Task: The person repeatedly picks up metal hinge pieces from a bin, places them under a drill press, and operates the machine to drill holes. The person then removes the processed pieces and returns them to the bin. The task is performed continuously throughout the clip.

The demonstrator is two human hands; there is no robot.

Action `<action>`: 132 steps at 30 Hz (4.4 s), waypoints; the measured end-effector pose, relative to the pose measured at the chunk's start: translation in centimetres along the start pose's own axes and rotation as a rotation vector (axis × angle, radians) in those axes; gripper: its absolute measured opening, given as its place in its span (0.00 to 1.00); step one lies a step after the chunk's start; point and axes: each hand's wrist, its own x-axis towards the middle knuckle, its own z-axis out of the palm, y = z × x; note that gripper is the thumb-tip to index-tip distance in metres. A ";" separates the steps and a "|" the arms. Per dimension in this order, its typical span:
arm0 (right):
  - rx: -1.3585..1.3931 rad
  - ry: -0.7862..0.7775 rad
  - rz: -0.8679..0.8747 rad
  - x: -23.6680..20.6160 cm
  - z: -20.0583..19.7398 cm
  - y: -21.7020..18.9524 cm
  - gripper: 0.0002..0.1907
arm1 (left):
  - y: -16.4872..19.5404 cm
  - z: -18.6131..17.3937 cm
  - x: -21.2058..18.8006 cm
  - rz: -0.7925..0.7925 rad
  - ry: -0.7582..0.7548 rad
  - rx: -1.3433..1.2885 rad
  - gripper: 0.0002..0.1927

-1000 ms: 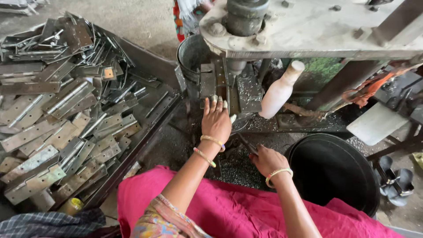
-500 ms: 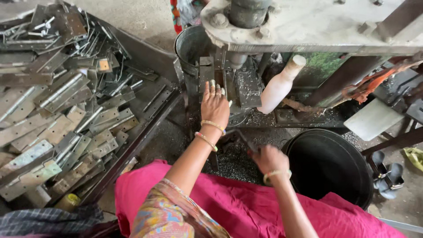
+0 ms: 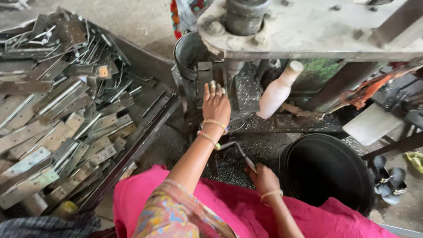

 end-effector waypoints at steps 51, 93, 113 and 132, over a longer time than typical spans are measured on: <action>-0.243 0.005 -0.155 1.6 -5.0 -2.7 0.27 | -1.4 -5.1 -3.9 -0.032 -0.246 -0.168 0.35; -0.224 0.056 -0.080 2.2 -1.7 -0.2 0.30 | -1.3 -0.9 -1.0 -0.005 -0.098 -0.040 0.24; -0.078 -0.054 0.048 1.0 0.6 0.9 0.27 | -1.0 -1.6 3.7 -0.075 -0.116 0.019 0.21; -0.250 0.096 -0.075 1.1 -2.7 -1.0 0.29 | -19.2 -1.8 -8.9 -0.496 0.093 -0.162 0.10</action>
